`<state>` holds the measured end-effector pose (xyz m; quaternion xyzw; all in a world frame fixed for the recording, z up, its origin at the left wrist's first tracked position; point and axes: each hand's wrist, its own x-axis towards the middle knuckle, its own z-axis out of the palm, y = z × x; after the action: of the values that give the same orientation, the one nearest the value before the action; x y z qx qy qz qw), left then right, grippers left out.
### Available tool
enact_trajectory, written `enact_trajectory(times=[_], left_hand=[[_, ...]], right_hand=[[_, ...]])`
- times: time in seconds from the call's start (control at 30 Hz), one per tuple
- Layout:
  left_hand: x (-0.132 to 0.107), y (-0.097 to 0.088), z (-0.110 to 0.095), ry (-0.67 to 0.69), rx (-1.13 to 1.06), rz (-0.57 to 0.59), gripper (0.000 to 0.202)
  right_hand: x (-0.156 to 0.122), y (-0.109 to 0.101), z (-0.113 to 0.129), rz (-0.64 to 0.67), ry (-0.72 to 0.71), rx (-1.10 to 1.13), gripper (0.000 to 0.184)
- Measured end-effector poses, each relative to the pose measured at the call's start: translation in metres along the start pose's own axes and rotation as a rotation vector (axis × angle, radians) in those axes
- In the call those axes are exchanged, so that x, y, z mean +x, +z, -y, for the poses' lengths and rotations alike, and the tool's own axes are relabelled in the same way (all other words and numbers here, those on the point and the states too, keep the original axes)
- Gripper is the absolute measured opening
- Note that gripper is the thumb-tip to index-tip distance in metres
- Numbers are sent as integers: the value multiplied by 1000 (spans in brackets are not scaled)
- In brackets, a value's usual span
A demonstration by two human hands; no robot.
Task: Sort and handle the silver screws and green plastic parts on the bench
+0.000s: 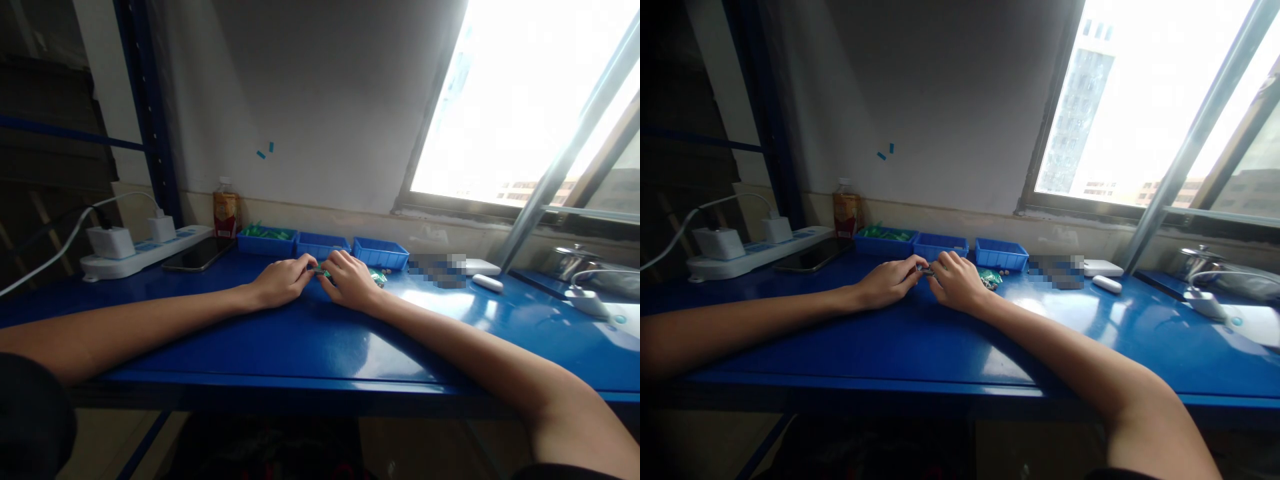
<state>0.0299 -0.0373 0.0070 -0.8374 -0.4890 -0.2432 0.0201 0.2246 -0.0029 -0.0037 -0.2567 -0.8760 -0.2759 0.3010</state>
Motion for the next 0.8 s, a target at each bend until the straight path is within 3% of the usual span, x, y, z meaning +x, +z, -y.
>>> enact_trajectory(times=[0.27,0.63,0.8], left_hand=[[-1,2,2,43,46,2,23],[0,-1,-1,14,59,33,35],[0,-1,-2,23,49,12,28]], right_hand=[[0,-2,1,7,-3,24,24],[1,-4,0,37,-36,38,15],[0,-4,0,25,-28,31,16]])
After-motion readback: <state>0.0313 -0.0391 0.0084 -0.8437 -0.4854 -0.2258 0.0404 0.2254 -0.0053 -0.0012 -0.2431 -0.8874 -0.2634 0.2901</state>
